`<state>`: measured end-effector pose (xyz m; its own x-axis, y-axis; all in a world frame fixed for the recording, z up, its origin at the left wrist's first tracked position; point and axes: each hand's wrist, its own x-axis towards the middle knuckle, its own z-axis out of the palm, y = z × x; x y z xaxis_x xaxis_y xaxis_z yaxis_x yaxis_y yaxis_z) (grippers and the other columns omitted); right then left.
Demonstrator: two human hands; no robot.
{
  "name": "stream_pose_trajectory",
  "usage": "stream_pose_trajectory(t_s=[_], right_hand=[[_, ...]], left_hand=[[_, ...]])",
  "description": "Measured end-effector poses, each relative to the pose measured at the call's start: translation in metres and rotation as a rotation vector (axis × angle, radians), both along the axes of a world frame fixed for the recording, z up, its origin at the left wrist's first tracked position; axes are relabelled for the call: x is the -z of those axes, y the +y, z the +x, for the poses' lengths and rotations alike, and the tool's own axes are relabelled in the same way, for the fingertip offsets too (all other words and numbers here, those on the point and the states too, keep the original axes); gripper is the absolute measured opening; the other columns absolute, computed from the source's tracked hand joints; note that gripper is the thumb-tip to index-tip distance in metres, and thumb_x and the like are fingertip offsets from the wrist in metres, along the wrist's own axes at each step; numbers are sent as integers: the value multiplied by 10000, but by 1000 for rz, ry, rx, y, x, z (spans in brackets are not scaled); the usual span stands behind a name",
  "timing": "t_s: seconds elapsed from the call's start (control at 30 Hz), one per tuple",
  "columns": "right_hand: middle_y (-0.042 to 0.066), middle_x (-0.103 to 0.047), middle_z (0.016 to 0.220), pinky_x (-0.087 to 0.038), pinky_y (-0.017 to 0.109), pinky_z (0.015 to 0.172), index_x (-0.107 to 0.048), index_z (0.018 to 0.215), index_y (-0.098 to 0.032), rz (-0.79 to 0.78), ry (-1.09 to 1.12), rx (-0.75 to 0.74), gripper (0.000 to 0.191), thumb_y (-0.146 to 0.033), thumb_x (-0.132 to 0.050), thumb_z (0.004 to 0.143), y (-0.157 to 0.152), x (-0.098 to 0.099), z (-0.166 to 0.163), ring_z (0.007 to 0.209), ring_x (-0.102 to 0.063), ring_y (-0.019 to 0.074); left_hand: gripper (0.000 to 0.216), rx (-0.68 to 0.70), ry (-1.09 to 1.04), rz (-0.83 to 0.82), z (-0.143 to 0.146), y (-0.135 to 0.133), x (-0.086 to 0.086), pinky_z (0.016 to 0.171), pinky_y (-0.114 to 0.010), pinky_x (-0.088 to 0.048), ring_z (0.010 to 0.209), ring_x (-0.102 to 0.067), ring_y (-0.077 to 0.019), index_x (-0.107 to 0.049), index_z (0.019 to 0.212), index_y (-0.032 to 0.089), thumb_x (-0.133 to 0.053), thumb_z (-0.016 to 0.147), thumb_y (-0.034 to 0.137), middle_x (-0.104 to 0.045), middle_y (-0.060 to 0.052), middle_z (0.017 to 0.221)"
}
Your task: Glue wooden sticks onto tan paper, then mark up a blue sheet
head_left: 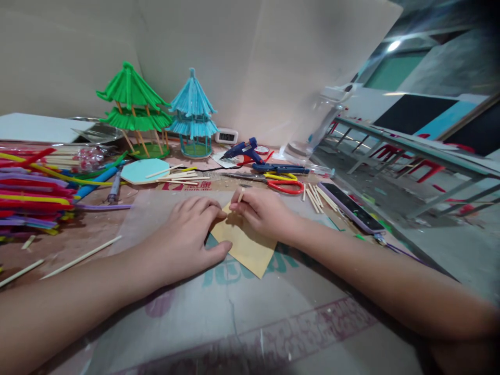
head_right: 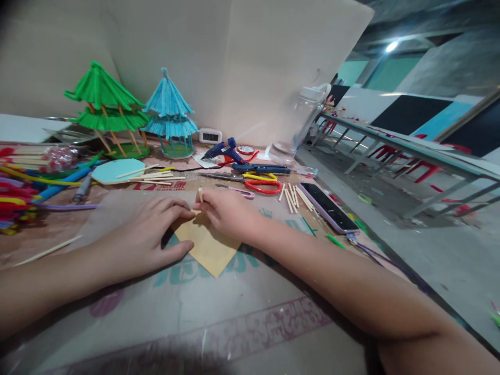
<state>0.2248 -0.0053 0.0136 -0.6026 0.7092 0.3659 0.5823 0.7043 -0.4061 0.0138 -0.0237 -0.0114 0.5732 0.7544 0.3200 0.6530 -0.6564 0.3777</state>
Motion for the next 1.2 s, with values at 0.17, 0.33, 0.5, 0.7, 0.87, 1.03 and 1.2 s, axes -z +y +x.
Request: stream_pose_trajectory(t_s=[0.17,0.33,0.5,0.7,0.87,1.03,1.2], right_hand=[[31,-707,807,-427,266,689,-599,841,-207,-50,-2,-47,146,-204,-520,964,1,2,-2,745,-632,175],[39,-710,821,-429,270,691,-606,854,-200,-64,37,-45,157,-220,-508,975,5,4,0,750,-637,179],[48,-704,806,-406,276,685,-599,822,-194,6,21,115,145,-154,-521,938,7,2,1,769,-635,192],[35,-700,791,-412,267,684,-617,838,-187,-60,20,63,141,-171,-533,950,8,0,1,747,-633,178],[47,-718,841,-436,265,722,-618,852,-181,-71,-23,-76,160,-186,-516,974,5,-1,-1,771,-639,171],[75,-717,835,-415,291,720,-635,864,-165,86,-128,42,139,-181,-531,956,2,-3,-2,797,-632,206],[80,-721,842,-415,299,731,-637,852,-165,125,-149,38,151,-195,-532,955,3,-2,-1,798,-622,208]], left_hand=[[311,16,19,0,0,0,0,1035,-521,-424,1187,-539,-333,-620,1033,196,-607,853,449,-630,-107,1194],[320,15,20,-3,0,0,0,1033,-520,-426,1194,-538,-337,-619,1041,194,-601,862,458,-628,-108,1199],[366,-7,25,-19,0,-1,-1,1045,-526,-420,1208,-532,-340,-610,1103,198,-606,842,454,-622,-115,1231],[367,-1,38,-22,0,0,-2,1046,-528,-419,1213,-526,-344,-615,1088,182,-600,848,460,-620,-118,1233],[330,20,55,-16,1,-1,-3,1031,-529,-431,1184,-538,-331,-619,1045,174,-581,865,448,-623,-114,1195],[354,8,58,-12,1,-2,-5,1045,-531,-424,1194,-534,-329,-614,1077,164,-581,865,445,-618,-117,1203],[376,1,66,-7,1,-2,-4,1046,-540,-417,1202,-531,-337,-611,1098,169,-582,859,458,-619,-120,1222]])
